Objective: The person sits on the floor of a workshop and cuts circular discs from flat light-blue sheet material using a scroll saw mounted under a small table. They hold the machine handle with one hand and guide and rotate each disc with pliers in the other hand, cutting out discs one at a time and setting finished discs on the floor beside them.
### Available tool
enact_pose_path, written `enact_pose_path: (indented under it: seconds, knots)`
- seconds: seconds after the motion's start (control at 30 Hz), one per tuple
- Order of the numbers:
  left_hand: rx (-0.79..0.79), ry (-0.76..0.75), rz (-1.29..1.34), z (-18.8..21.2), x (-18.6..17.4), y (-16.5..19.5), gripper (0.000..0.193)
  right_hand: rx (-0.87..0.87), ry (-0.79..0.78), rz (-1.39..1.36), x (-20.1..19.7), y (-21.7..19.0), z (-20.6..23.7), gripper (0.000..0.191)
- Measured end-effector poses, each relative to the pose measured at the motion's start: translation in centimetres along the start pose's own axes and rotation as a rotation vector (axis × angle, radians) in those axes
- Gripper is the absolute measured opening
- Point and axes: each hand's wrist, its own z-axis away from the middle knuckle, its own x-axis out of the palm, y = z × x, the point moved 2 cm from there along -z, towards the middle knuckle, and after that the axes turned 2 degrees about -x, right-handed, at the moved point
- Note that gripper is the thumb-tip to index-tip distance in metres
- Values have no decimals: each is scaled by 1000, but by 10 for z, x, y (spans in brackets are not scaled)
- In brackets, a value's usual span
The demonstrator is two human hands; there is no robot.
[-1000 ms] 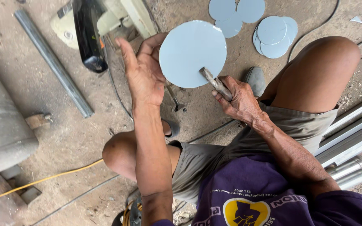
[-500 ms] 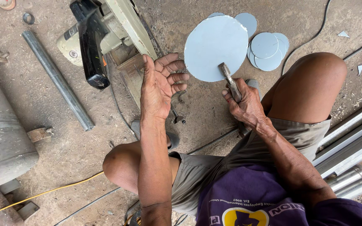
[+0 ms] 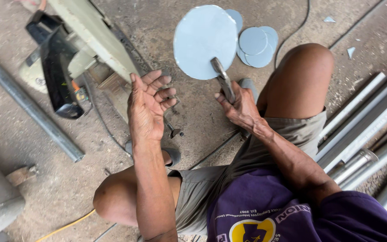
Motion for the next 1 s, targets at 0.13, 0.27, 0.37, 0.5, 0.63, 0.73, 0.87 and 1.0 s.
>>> enact_pose_path:
  seconds: [0.13,0.27,0.37,0.5,0.63,0.73,0.87,1.0]
  knots:
    - [73,37,-129,5,4,7,53,-18,-62,-18,4,-1,-9,37]
    - [387,235,-444,24,4,27,46,-123,-207,-127,3,-14,-29,44]
    - [656,214,-675,47,15,43,41,-65,-291,-216,-4,-20,-50,47]
    - [979,301,-1018,80,36,74,41,-21,-353,-407,-27,-18,-72,57]
    - [932,408,-1160,83,39,113,41,286,-222,-463,-62,-7,-83,58]
    - [717,511,-1203,63,27,135,42,322,1,-651,-99,-5,-88,34]
    - [427,588,-1178,20,9,136,42,-94,316,-975,-163,7,-87,30]
    - [227,626,-1175,-13,-5,125,43,-47,399,-1217,-187,32,-76,26]
